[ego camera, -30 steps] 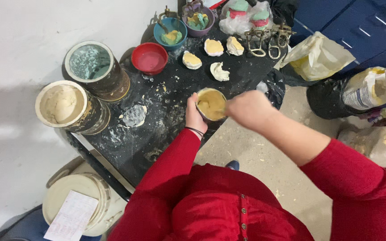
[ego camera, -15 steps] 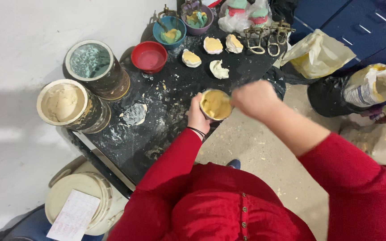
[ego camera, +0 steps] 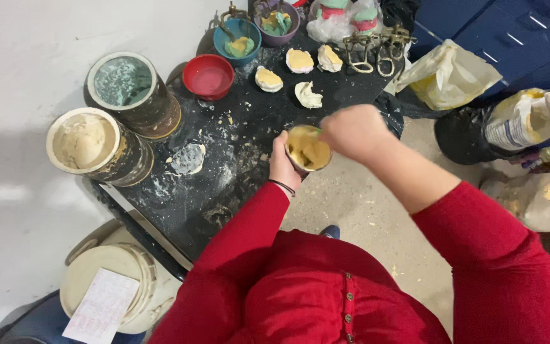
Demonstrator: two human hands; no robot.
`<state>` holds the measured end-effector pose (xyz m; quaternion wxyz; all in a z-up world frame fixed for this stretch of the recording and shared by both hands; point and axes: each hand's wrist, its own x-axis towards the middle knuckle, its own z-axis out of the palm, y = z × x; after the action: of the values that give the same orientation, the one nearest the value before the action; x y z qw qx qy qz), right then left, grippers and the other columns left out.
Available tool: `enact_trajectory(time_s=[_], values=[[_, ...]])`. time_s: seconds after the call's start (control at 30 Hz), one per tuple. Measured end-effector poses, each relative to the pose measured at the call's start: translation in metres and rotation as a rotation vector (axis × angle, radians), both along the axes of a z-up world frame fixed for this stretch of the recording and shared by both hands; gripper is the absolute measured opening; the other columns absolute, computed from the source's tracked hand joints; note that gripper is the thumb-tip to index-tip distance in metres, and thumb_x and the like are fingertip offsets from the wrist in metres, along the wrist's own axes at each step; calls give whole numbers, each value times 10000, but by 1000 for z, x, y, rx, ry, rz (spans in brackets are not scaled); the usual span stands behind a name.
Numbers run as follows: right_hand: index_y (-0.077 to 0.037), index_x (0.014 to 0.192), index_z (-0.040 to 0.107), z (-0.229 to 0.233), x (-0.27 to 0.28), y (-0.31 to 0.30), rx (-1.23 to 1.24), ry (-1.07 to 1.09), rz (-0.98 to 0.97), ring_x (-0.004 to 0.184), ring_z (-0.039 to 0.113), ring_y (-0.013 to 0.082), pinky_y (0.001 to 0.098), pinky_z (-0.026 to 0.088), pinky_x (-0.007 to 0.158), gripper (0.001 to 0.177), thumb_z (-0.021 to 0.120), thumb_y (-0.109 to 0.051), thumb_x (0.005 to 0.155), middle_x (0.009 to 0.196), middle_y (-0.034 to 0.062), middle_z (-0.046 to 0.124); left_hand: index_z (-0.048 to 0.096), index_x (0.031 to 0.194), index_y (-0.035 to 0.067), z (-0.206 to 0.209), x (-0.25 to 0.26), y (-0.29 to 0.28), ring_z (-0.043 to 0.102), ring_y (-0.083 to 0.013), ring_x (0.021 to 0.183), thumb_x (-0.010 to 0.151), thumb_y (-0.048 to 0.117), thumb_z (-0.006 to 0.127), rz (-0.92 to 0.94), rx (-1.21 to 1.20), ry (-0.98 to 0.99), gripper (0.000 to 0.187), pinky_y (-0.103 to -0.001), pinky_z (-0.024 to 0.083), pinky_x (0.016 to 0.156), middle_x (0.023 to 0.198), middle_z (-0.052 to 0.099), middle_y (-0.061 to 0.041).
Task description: The person scoops a yellow paste from a container and fills several small white molds on a workbench. They use a green spatula to transfer the paste and smooth the surface of each mold. The person occasionally adds water from a red bowl to adjust the mixture's consistency.
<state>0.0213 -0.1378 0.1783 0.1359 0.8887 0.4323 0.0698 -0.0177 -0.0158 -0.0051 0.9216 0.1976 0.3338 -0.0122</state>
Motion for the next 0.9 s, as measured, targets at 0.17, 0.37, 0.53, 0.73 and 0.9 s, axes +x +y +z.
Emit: enact_trajectory(time_s=[0.17,0.37,0.53,0.73,0.9], values=[[-251,680,692,-16,-17,-4,-47,25,48,590,724,174,362,589,579,229,684,-297,904,598,-5,706,732,1199,140,-29,16,18,755,-344,990,835,570,773,-16,103,32,565,-560,655,775,1147,760,-133],[-222,715,717,-13,-15,-5,-22,81,-20,590,724,183,341,570,568,225,698,-305,924,590,-15,693,722,1206,116,-21,7,23,754,-364,1002,843,571,755,-48,108,38,583,-598,641,786,1141,760,-159],[-282,718,722,-17,-14,5,-131,2,-2,596,720,141,331,573,579,182,676,-316,891,630,-48,718,724,1218,132,-22,11,13,750,-387,1007,820,551,800,-1,82,40,583,-619,635,758,1156,757,-159],[-164,814,760,-21,-19,-16,13,90,-113,593,727,254,403,564,550,196,700,-333,894,627,54,710,720,1223,111,-24,15,27,755,-338,1009,891,470,763,36,135,-6,491,-533,663,787,1170,751,-170],[-100,976,827,-18,-31,-52,632,35,-132,879,727,258,350,590,748,137,884,-188,887,925,76,752,649,1318,104,-2,13,40,682,-466,1150,834,632,772,-17,123,2,727,-687,583,854,1271,711,-233]])
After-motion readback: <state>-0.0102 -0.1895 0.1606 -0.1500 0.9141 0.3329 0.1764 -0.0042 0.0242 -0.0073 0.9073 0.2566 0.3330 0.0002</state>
